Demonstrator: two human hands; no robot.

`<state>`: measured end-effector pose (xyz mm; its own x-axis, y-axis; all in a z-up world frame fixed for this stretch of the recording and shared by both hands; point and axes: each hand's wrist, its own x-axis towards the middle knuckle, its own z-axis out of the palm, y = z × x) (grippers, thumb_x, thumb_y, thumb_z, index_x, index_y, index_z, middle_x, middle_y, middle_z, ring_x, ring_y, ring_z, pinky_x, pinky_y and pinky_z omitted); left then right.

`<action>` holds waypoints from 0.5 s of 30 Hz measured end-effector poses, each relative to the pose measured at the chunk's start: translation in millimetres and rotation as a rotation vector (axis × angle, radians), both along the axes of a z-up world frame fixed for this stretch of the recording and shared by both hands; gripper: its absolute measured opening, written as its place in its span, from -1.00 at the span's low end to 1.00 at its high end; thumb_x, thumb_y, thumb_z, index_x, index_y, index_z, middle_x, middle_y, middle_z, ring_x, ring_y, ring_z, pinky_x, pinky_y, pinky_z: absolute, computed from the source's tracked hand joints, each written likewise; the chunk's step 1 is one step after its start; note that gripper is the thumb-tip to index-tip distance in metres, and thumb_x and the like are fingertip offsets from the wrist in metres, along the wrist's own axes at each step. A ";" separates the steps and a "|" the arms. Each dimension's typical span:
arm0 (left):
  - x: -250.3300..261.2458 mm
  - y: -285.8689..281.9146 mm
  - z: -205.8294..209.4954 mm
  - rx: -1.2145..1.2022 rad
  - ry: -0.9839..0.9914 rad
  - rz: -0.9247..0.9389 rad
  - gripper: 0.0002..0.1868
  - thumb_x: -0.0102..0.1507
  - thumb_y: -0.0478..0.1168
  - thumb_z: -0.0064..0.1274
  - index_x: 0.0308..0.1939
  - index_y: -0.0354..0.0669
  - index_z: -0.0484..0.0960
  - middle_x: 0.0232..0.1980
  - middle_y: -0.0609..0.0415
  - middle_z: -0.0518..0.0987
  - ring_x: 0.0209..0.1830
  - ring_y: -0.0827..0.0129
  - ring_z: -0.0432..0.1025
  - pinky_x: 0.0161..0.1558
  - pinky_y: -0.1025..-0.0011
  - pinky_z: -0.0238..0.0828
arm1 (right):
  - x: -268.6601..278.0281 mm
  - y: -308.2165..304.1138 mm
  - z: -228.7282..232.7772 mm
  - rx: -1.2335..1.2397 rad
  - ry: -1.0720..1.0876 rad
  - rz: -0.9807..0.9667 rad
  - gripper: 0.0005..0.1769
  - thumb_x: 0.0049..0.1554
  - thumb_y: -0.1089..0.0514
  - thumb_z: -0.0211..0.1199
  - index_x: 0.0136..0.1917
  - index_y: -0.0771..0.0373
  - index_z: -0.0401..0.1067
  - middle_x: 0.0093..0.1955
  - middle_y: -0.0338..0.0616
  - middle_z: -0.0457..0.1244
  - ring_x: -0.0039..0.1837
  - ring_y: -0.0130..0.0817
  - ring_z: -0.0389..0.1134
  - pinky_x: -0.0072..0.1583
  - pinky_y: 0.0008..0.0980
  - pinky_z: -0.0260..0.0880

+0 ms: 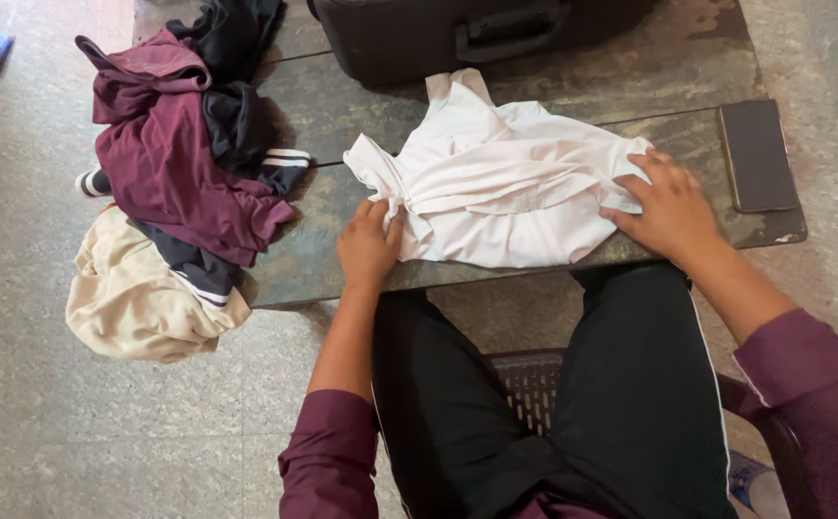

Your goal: The person folds a blue hoodie with an orange graphic, a purple long-sleeved shirt, and a white t-shirt by hand on a wooden table near a suitcase.

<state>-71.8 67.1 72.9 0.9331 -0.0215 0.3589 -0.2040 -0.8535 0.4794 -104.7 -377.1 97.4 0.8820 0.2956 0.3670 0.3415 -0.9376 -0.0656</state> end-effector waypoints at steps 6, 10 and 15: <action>4.7 70.6 71.4 -0.119 0.675 -0.103 -0.55 0.25 0.10 0.14 -0.19 -0.27 0.75 -0.39 -0.13 0.68 -0.41 0.17 0.56 -0.27 0.28 0.41 | 15.6 -46.5 56.8 0.468 0.427 -0.133 -0.60 0.13 0.04 0.32 0.21 0.19 0.58 0.18 -0.12 0.40 0.16 -0.21 0.42 0.18 -0.26 0.37; -29.7 126.5 116.0 -0.577 0.778 -0.326 -0.49 0.33 0.04 0.17 -0.16 -0.50 0.79 -0.31 -0.11 0.65 -0.33 0.24 0.45 -0.26 0.32 0.35 | 13.0 -70.8 118.0 1.016 0.521 -0.153 -0.50 0.26 -0.04 0.16 0.36 0.25 0.43 0.26 -0.03 0.38 0.24 -0.15 0.42 0.27 -0.24 0.43; -23.8 97.1 99.4 -1.787 0.243 -0.579 -0.40 0.37 -0.04 0.06 0.42 -0.24 0.35 0.34 -0.02 0.47 0.16 0.17 0.52 0.16 0.23 0.49 | 19.1 -60.5 122.8 1.589 0.345 -0.197 -0.36 0.41 -0.13 -0.05 0.56 0.33 0.24 0.35 0.09 0.35 0.35 -0.09 0.42 0.37 -0.22 0.49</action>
